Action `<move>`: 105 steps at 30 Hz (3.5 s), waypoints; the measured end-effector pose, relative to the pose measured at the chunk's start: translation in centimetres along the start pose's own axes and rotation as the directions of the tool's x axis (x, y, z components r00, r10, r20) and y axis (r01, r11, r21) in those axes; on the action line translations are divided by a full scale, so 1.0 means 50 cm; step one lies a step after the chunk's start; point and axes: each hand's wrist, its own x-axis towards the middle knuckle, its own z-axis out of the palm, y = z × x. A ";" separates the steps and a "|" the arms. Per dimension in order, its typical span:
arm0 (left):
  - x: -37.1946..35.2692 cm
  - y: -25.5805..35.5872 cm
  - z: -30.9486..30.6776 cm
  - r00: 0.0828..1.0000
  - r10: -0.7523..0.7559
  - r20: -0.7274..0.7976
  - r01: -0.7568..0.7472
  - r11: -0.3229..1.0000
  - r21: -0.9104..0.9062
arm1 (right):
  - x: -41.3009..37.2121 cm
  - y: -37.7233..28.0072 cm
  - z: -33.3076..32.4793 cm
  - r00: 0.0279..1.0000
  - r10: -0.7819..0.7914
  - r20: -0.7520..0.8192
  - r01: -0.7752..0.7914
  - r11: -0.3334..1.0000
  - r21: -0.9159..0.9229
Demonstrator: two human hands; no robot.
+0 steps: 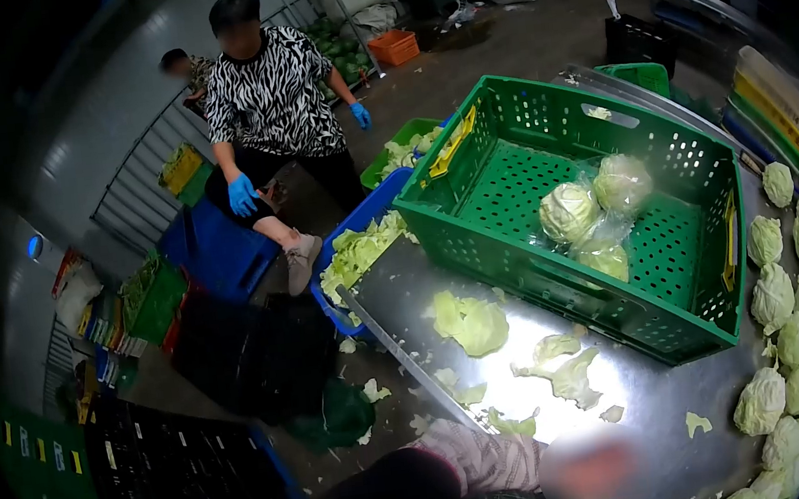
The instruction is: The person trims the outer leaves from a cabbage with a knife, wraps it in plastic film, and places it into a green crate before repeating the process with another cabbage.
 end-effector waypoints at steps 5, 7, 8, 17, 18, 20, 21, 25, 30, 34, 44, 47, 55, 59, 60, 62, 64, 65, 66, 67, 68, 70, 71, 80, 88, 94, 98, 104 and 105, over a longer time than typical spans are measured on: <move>-0.112 -0.037 -0.062 0.988 -0.135 -0.071 0.130 0.989 -0.074 | -0.047 -0.119 0.076 0.906 0.062 0.420 -0.140 0.977 0.158; -0.166 -0.078 -0.066 0.976 -0.168 -0.136 0.183 0.977 0.108 | -0.067 -0.174 0.106 0.819 0.019 0.574 -0.310 0.856 0.414; -0.197 -0.095 -0.082 0.969 -0.180 -0.169 0.214 0.954 0.209 | -0.074 -0.216 0.118 0.729 0.026 0.684 -0.496 0.709 0.502; -0.615 -0.250 -0.305 0.660 -0.530 -0.532 0.751 0.451 0.483 | -0.102 -0.377 0.151 0.612 -0.037 0.790 -0.597 0.633 0.492; -0.641 -0.255 -0.329 0.616 -0.461 -0.640 0.788 0.371 0.492 | -0.105 -0.412 0.143 0.535 0.033 0.844 -0.692 0.591 0.415; -0.638 -0.224 -0.378 0.566 -0.632 -0.529 0.824 0.445 0.350 | -0.113 -0.424 0.163 0.428 -0.081 0.900 -0.747 0.529 0.403; -0.638 -0.208 -0.391 0.541 -0.704 -0.459 0.840 0.468 0.273 | -0.123 -0.462 0.146 0.456 -0.069 0.887 -0.735 0.533 0.419; -0.557 -0.219 -0.283 0.621 -0.239 -0.747 0.618 0.735 0.278 | -0.127 -0.386 0.253 0.360 -0.247 0.900 -0.725 0.533 0.436; -0.463 -0.152 -0.270 0.826 -0.462 -0.323 0.535 0.823 0.190 | -0.158 -0.477 0.214 0.336 -0.112 0.935 -0.855 0.381 0.353; -0.526 -0.274 -0.223 0.805 -0.495 -0.327 0.586 0.748 0.310 | -0.167 -0.504 0.208 0.551 -0.183 0.814 -0.559 0.643 0.523; -0.859 -0.373 -0.467 0.227 -0.654 -0.722 0.972 0.107 0.208 | -0.139 -0.483 0.203 0.596 -0.193 0.780 -0.173 0.917 0.359; -0.832 -0.330 -0.514 0.031 -0.622 -0.782 0.977 0.185 -0.108 | -0.131 -0.493 0.208 0.579 -0.187 0.794 -0.137 0.937 0.320; -0.608 -0.194 -0.662 0.148 0.091 -0.985 0.675 0.719 0.168 | -0.115 -0.507 0.201 0.496 -0.176 0.850 -0.056 0.971 0.234; -0.518 -0.193 -0.694 0.303 0.109 -0.947 0.562 0.782 0.270 | -0.089 -0.612 0.133 0.602 -0.183 0.777 -0.298 0.852 0.431; -0.492 -0.199 -0.697 0.357 0.134 -0.924 0.532 0.784 0.319 | -0.027 -0.550 0.219 0.716 -0.361 0.598 -0.117 0.782 0.613; -0.465 -0.204 -0.719 0.489 0.049 -0.871 0.478 0.820 0.315 | -0.009 -0.696 0.113 0.805 -0.317 0.501 -0.225 0.618 0.753; -0.438 -0.215 -0.742 0.548 -0.009 -0.836 0.502 0.803 0.320 | 0.060 -0.756 0.080 0.852 -0.282 0.442 -0.245 0.531 0.811; -0.427 -0.221 -0.757 0.581 -0.077 -0.810 0.528 0.793 0.303 | 0.105 -0.761 0.090 0.879 -0.334 0.342 -0.145 0.495 0.856; -0.425 -0.222 -0.777 0.603 -0.154 -0.783 0.577 0.761 0.295 | 0.136 -0.793 0.080 0.871 -0.366 0.327 -0.131 0.469 0.873; -0.398 -0.226 -0.790 0.631 -0.247 -0.736 0.601 0.755 0.262 | 0.172 -0.817 0.071 0.879 -0.382 0.286 -0.089 0.458 0.885; -0.380 -0.238 -0.817 0.645 -0.333 -0.688 0.635 0.734 0.239 | 0.201 -0.853 0.070 0.899 -0.340 0.276 -0.097 0.459 0.883; -0.343 -0.271 -0.856 0.650 -0.497 -0.575 0.702 0.683 0.203 | 0.289 -0.893 0.107 0.896 -0.394 0.205 -0.032 0.402 0.915; -0.307 -0.296 -0.863 0.646 -0.568 -0.510 0.729 0.656 0.193 | 0.333 -0.919 0.129 0.905 -0.379 0.194 -0.019 0.420 0.907; -0.153 -0.708 -0.711 0.583 -0.801 -0.138 0.541 0.510 -0.669 | 0.497 -0.973 0.334 0.870 -0.452 0.196 0.189 0.673 0.715; -0.193 -0.675 -0.783 0.603 -0.797 -0.004 0.127 0.102 -0.987 | 0.504 -0.966 0.344 0.819 -0.563 0.105 0.370 0.660 0.654; -0.207 -0.499 -0.910 0.660 -0.650 -0.378 -0.331 0.200 -0.922 | 0.497 -0.962 0.319 0.829 -0.559 0.029 0.407 0.637 0.655; -0.266 -0.314 -0.910 0.583 -0.581 -0.568 -0.558 0.222 -0.800 | 0.452 -0.975 0.273 0.855 -0.519 0.025 0.299 0.531 0.793; -0.388 -0.113 -0.729 0.417 -0.471 -0.777 -0.495 0.600 -0.629 | 0.123 -0.921 0.128 0.549 -0.737 0.393 -0.275 0.285 0.918; -0.398 -0.075 -0.700 0.399 -0.440 -0.804 -0.460 0.663 -0.591 | 0.086 -0.886 0.135 0.440 -0.781 0.444 -0.358 0.301 0.884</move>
